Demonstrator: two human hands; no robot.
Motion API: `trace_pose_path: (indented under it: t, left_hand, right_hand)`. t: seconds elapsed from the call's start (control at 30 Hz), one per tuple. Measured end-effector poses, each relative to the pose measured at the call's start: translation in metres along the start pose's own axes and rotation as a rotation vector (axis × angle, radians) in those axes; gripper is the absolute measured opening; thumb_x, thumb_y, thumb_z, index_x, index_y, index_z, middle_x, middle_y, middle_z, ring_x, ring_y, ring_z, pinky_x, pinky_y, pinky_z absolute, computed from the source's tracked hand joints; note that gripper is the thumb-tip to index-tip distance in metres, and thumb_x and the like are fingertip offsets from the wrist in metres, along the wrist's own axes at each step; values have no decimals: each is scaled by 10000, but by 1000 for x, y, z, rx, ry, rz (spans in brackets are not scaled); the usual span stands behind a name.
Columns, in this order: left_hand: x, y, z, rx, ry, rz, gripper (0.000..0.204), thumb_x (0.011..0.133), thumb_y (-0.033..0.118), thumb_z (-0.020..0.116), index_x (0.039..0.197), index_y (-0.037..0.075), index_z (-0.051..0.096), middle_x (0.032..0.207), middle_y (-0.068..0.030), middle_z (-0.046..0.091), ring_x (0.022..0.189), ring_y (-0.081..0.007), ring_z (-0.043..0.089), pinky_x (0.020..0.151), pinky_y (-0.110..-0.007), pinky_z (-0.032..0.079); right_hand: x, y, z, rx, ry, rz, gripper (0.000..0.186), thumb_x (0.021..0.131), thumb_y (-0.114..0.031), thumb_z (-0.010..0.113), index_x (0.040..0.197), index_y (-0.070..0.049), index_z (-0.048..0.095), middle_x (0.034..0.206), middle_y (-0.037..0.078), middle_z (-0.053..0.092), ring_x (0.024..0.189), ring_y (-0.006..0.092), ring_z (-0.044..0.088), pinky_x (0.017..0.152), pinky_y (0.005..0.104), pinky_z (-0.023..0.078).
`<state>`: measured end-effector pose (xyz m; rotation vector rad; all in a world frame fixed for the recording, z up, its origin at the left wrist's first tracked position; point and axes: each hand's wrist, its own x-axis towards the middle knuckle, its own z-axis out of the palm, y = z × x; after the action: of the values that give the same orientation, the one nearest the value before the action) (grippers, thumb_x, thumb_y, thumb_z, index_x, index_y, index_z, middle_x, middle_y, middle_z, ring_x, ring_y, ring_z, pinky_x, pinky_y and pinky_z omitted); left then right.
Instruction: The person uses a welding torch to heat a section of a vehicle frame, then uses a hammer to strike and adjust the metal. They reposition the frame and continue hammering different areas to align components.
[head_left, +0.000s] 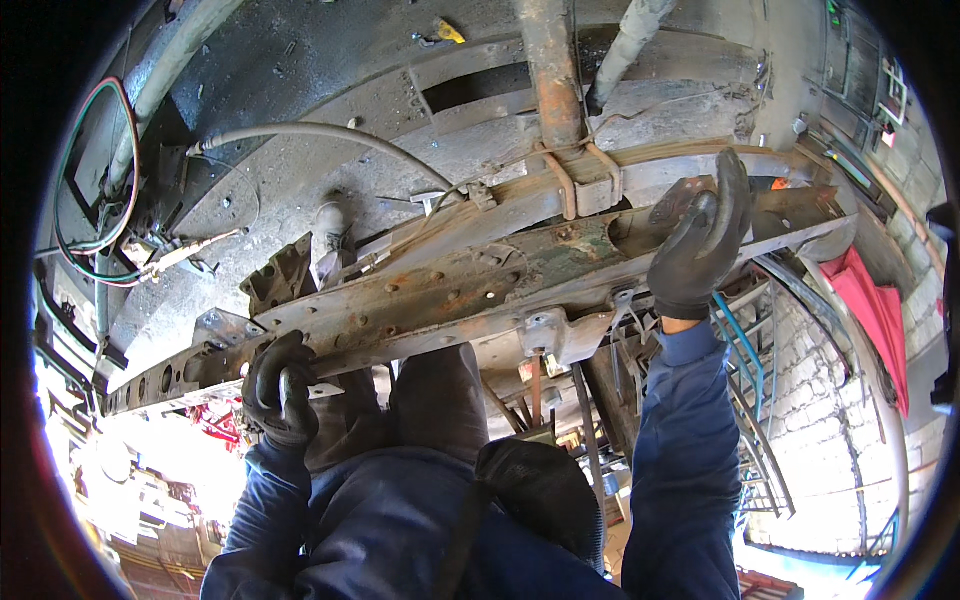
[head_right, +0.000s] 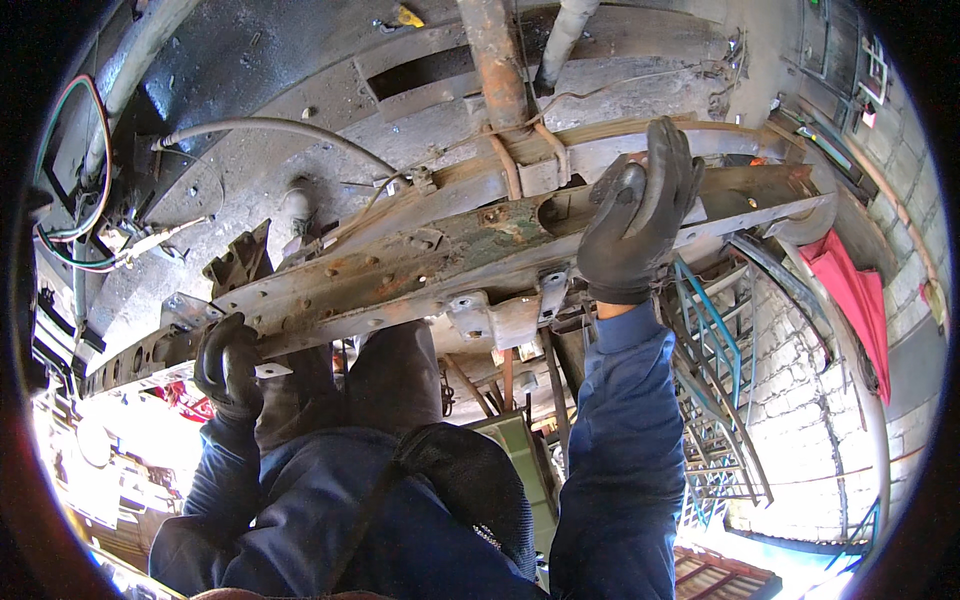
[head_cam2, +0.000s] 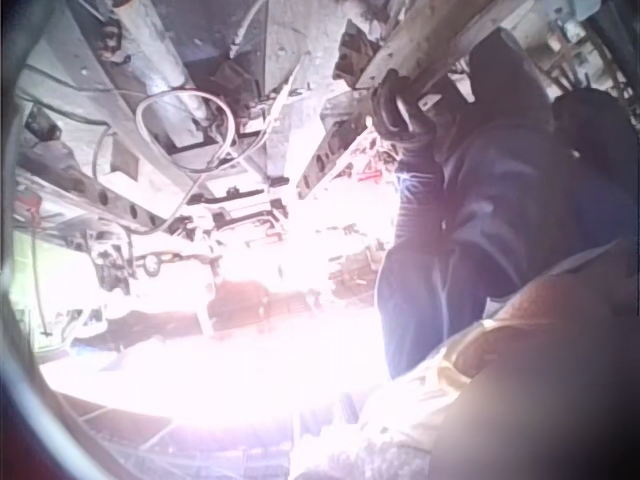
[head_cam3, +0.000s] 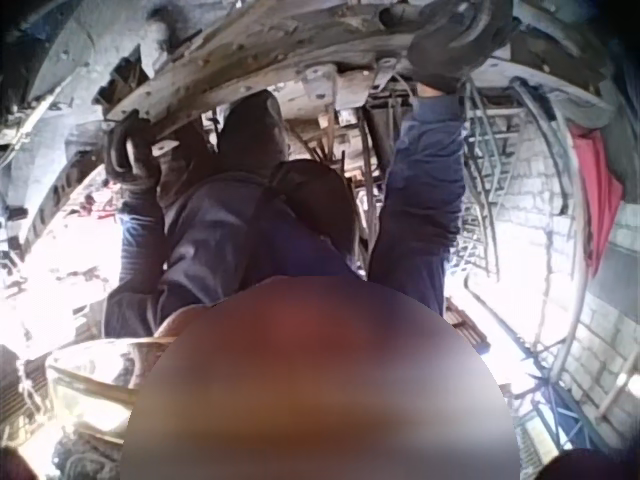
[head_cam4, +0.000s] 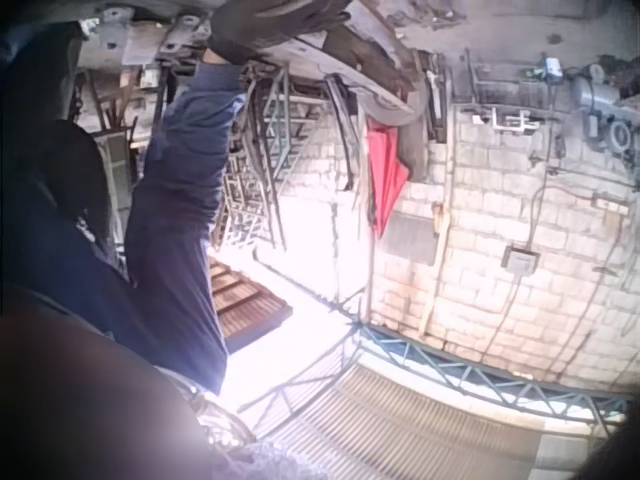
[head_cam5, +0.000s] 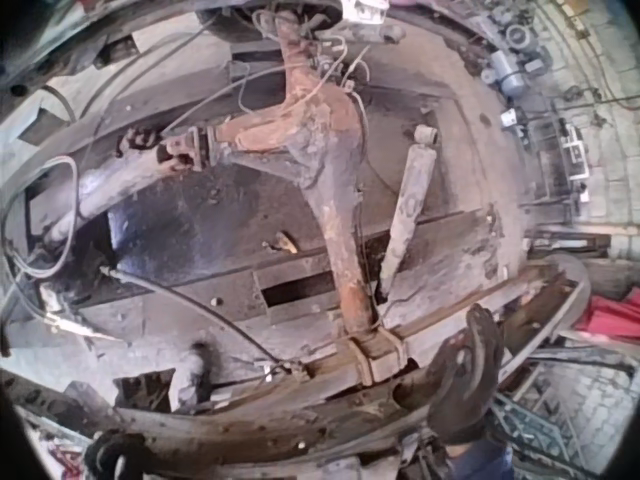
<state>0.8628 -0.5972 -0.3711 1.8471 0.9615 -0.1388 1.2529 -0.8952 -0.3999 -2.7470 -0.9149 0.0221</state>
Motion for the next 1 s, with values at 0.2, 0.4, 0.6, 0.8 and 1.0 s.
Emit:
trace_pose_path:
  t: [0.2, 0.4, 0.6, 0.8, 1.0]
  left_hand:
    - [1, -3, -2, 61, -9, 45, 437, 1047, 304, 514, 1173, -62, 716, 882, -126, 731, 742, -209, 679, 740, -372, 549]
    - [-4, -7, -2, -40, -2, 15, 410, 1040, 299, 576, 1205, -40, 737, 910, -146, 757, 767, -238, 724, 741, -386, 575]
    - [-7, -12, -3, -63, 17, 92, 375, 1024, 271, 627, 1242, -10, 747, 960, -148, 779, 830, -273, 751, 790, -397, 587]
    - [-9, -15, -4, -157, -5, 70, 345, 1003, 204, 655, 1267, -1, 743, 991, -149, 780, 912, -264, 758, 838, -381, 580]
    - [-10, -16, -2, -177, 18, 128, 346, 969, 126, 648, 1281, 10, 740, 1025, -161, 785, 881, -263, 772, 794, -359, 593]
  right_hand:
    - [1, -5, 0, 48, 7, 24, 491, 1135, -273, 406, 1481, 41, 561, 1507, 242, 585, 1429, 426, 517, 1264, 573, 283]
    - [3, -6, 1, 43, 8, 9, 490, 1136, -270, 416, 1459, 64, 575, 1481, 255, 594, 1393, 431, 531, 1223, 532, 353]
    - [1, -7, 0, 22, -1, 36, 482, 1128, -255, 412, 1468, 44, 577, 1471, 245, 599, 1392, 413, 532, 1210, 514, 376]
    - [1, -7, 0, 10, 2, -1, 473, 1125, -244, 413, 1459, 46, 580, 1474, 239, 595, 1392, 399, 537, 1202, 491, 395]
    - [-1, -6, 2, 39, 16, 13, 454, 1127, -238, 439, 1443, 50, 591, 1471, 235, 599, 1370, 391, 556, 1185, 479, 414]
